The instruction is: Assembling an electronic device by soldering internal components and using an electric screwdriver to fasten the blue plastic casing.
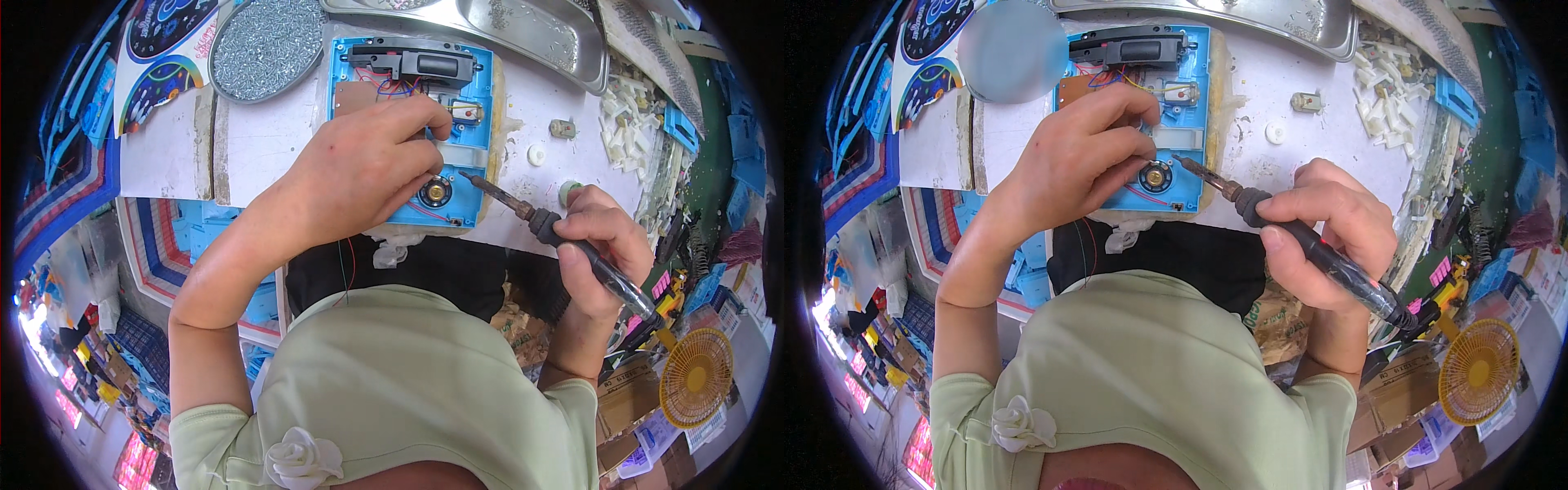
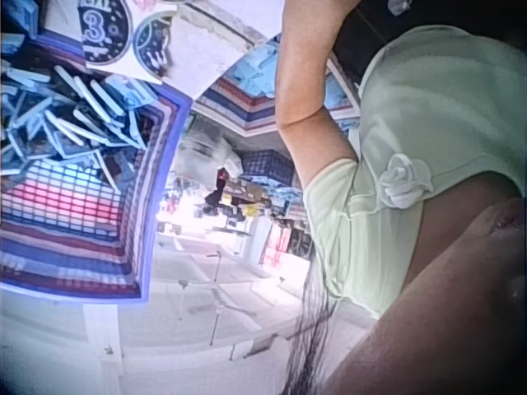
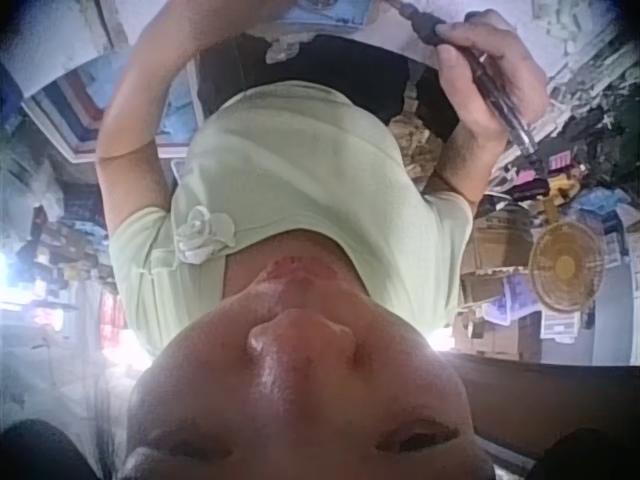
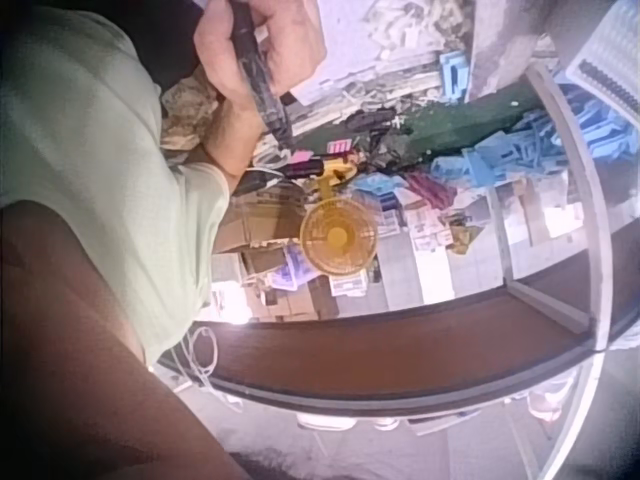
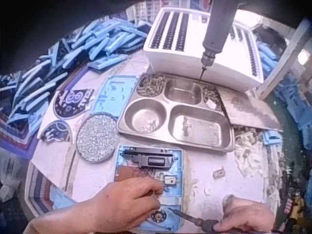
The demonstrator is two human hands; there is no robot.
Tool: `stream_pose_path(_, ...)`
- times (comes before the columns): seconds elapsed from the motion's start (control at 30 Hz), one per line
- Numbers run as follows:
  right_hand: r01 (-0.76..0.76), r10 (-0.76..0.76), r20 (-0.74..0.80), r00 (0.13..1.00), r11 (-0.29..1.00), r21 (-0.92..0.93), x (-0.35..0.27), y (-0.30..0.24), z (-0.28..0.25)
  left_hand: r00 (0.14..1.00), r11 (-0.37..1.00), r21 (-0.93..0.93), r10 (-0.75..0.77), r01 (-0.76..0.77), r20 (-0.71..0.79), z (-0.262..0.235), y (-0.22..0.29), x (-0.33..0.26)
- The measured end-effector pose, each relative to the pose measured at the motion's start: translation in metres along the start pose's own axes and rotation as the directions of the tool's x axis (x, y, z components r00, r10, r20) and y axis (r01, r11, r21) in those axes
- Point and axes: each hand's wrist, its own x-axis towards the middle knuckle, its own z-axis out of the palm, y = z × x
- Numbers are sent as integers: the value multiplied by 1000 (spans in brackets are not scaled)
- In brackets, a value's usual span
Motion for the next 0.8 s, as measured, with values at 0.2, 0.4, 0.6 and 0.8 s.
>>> stream_pose_path(0.2, -1, 1, 5, 1000, 1000, -7, -1, 1, -1, 999, 998, -41, -39, 38, -16, 2, 3, 1)
stream_pose_path(0.4, 5, -5, -5, 1000, 1000, -1, -2, 1, -1, 999, 999, -27, -24, 23, -49, 3, 5, 1)
stream_pose_path(0.6, -15, 15, 6, 1000, 1000, 8, -1, 1, -2, 999, 995, -103, -20, 15, -42, 0, 3, 3)
stream_pose_path(0.8, 14, -14, -14, 1000, 1000, -13, -3, 2, -2, 982, 989, -125, -96, 76, -163, -9, -4, -6)
